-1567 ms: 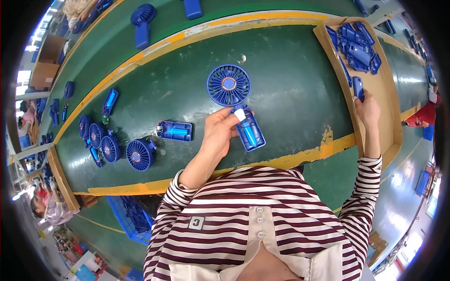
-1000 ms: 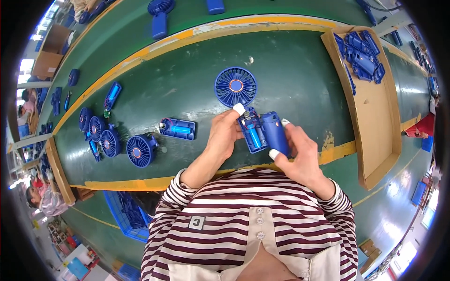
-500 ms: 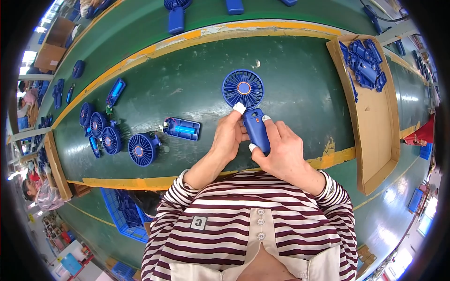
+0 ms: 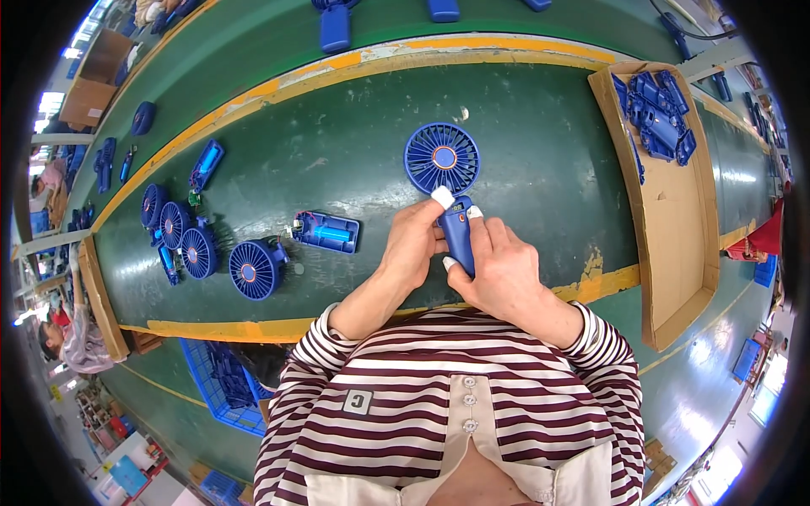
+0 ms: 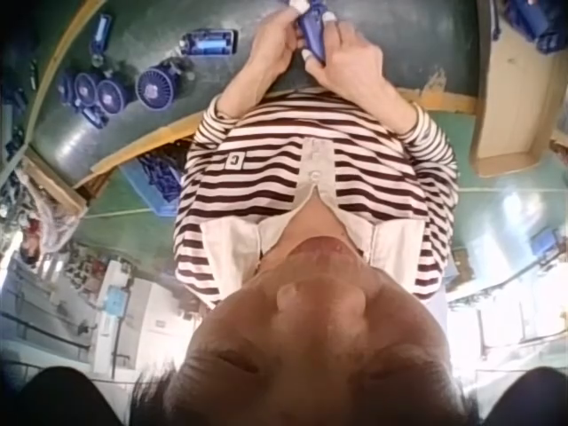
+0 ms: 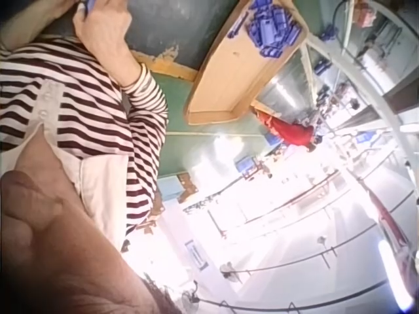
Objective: The person assembles portable fans on a conveyor line, fitting the internal components and wires into the fan bodies, snapping on the plastic covers, testing the fans, and placing the assembled fans onto the conveyor belt.
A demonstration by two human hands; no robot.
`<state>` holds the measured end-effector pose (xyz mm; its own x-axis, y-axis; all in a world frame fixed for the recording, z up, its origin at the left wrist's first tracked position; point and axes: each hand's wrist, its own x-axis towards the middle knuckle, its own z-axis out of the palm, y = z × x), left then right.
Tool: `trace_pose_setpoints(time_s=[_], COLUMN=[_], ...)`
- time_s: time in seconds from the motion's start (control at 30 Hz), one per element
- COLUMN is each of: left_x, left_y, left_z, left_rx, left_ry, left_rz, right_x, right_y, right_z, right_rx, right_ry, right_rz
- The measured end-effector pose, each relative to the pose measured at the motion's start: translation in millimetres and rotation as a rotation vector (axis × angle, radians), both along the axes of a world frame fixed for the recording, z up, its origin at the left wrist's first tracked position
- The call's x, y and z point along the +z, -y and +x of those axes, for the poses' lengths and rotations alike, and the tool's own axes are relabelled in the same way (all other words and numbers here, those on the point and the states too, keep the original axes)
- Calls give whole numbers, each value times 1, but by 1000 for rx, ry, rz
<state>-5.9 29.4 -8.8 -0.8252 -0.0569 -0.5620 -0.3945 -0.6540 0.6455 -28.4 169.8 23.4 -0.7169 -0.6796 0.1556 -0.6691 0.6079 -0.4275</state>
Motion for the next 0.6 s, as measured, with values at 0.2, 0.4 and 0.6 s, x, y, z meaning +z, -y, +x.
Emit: trace_pose_setpoints(time_s=[0.2, 0.4, 0.6], left_x=[1, 1, 2], left_y=[-3, 2, 5], left_z=[-5, -5, -2], left_rx=[-13, 35, 62], left_ry=[79, -8, -224], left_rz=[-99, 26, 81], right_x=[-2, 2, -4], right_y=[3, 2, -7], right_z=[-1, -5, -8], right_rx=[10, -7, -224], right_ry=[-140, -143, 701], right_rz=[-14, -134, -310])
